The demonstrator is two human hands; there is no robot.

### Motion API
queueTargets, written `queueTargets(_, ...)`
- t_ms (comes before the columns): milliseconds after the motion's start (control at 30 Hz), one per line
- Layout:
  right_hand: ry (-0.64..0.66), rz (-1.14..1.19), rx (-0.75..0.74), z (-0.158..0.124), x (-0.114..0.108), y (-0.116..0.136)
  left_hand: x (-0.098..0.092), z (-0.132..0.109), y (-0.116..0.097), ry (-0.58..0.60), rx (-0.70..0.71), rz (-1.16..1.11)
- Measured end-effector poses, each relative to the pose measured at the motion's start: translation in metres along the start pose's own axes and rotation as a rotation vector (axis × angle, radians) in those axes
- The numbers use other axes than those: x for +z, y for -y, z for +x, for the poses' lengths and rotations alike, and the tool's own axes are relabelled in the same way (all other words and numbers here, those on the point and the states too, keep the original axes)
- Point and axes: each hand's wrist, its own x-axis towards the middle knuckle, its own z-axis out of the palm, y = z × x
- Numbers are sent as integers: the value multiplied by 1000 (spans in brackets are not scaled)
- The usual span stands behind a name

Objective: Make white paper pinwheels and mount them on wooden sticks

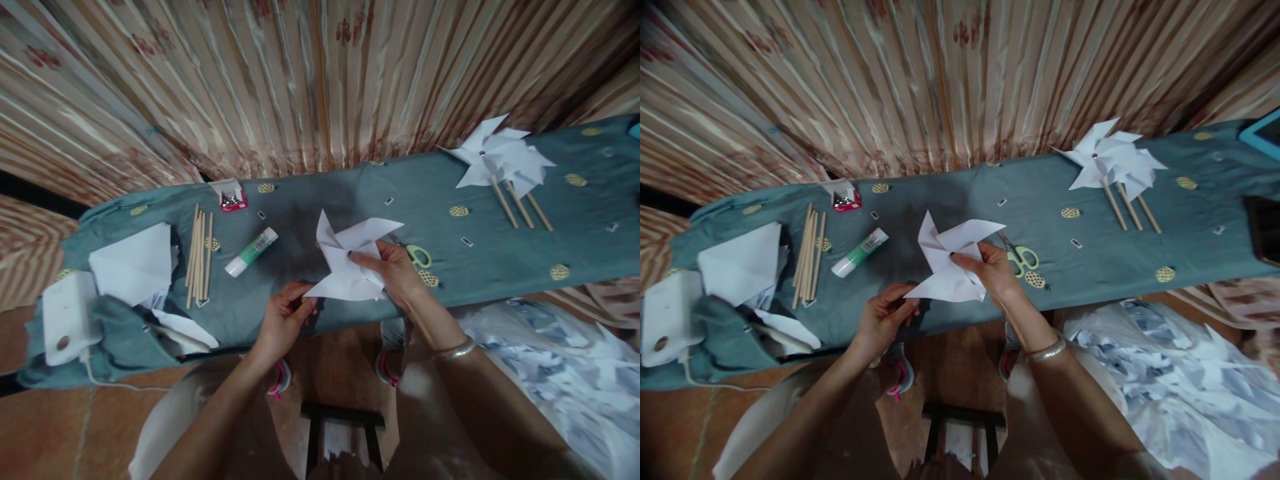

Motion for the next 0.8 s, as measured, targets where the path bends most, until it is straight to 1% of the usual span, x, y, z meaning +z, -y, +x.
queueTargets(167, 33, 87, 74, 0, 1, 0, -8, 4, 6, -55, 70, 114)
queueTargets(300, 91, 131, 102, -1, 3, -1, -11, 8, 6, -59, 101, 152)
queueTargets(400, 117, 130, 99, -2, 3, -2, -10, 11, 0, -70, 73, 128)
queueTargets(500, 111, 128, 85, -1, 2, -2, -7, 14, -5, -63, 53, 111)
queueTargets(667, 116, 114, 80, -1, 0, -2, -6, 15, -4, -43, 46, 84)
queueTargets(800, 144, 128, 81, -4, 1, -1, -3, 15, -6, -21, -55, -33)
